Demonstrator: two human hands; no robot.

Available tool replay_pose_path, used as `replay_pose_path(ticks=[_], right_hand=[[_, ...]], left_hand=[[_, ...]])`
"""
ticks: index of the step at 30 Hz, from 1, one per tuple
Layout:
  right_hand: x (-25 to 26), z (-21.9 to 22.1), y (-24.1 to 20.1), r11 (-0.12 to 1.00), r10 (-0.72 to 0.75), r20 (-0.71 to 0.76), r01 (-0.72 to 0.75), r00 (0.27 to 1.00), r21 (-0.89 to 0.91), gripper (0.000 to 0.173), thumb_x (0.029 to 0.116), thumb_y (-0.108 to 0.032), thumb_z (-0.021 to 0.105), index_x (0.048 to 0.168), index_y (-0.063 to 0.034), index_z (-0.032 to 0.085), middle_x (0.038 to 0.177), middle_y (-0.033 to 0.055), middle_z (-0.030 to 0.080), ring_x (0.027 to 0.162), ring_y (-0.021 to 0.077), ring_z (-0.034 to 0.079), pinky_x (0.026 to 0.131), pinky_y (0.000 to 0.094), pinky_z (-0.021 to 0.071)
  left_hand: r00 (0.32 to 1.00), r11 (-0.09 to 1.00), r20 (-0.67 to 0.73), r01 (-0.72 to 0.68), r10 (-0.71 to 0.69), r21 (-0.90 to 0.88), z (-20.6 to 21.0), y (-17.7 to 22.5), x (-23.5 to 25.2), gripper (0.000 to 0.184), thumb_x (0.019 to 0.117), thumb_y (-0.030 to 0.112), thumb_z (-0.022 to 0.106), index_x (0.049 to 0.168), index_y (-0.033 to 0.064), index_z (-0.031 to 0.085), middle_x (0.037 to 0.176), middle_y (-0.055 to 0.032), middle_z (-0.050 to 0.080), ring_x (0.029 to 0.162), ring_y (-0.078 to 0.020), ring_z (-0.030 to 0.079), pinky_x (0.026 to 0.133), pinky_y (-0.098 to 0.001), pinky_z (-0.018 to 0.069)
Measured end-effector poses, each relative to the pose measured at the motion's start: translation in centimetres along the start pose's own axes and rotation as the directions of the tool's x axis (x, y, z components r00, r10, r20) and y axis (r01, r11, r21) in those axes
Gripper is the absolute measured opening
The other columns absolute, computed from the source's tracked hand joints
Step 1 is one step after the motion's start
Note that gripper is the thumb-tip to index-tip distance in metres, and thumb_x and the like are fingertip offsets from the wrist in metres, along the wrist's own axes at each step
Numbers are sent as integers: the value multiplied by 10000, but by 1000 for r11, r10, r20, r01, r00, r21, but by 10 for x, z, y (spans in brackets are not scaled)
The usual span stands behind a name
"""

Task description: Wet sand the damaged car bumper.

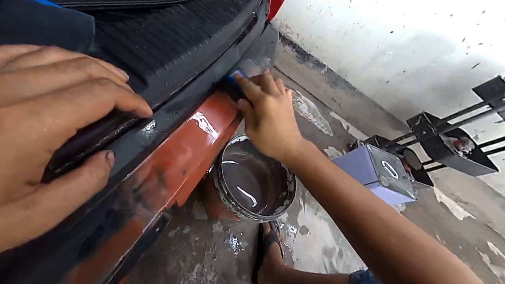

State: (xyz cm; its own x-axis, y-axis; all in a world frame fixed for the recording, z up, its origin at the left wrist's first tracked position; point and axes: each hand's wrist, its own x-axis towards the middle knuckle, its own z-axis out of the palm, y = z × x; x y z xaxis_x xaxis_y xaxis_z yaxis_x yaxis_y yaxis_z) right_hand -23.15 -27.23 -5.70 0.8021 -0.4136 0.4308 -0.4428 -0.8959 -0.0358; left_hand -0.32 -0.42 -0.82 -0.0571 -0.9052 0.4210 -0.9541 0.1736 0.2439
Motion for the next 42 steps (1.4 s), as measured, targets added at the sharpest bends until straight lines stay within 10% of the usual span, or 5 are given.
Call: replay_pose_path(ticks=[12,25,30,35,42], right_hand=[[4,-11,9,983,-158,97,166,983,-73,440,1036,-301,483,1462,-259,586,1297,82,647,1126,309,605,851,551,461],[26,-1,18,980,99,93,-81,991,-182,450,1027,-306,472,1452,-222,596,1211,164,644,1134,362,593,886,573,443],[1,-11,5,977,-208,86,211,974,-30,452,1030,-328,482,1462,-248,590,1249,100,652,1097,310,604,859,543,454],[18,-2,23,989,133,70,-128,989,-68,448,1011,-338,521,1439,-245,614,1227,154,650,1147,353,597,899,589,449],[6,4,22,993,115,52,-112,992,-43,455,1017,-403,509,1419,-228,629,1191,204,635,1092,399,618,803,599,516]], left_hand=[[1000,1000,1,21,-21,-18,3,-4,-1,507,813,346,602,1256,114,687,1316,-45,667,1373,-294,523,1198,-566,314],[1000,1000,-27,5,-5,-4,2,1,2,509,804,348,611,1237,93,692,1291,-65,674,1354,-316,533,1177,-586,328],[998,997,-47,30,-34,-66,12,-11,-1,529,792,352,629,1238,75,698,1295,-66,677,1356,-309,538,1192,-525,349],[998,997,-39,46,-49,-65,2,-4,-1,510,757,288,633,1197,39,701,1281,-100,682,1380,-334,510,1225,-518,307],[1000,1000,-9,25,-26,-17,5,-5,-2,496,801,339,609,1228,101,697,1295,-59,678,1372,-311,521,1200,-575,304]])
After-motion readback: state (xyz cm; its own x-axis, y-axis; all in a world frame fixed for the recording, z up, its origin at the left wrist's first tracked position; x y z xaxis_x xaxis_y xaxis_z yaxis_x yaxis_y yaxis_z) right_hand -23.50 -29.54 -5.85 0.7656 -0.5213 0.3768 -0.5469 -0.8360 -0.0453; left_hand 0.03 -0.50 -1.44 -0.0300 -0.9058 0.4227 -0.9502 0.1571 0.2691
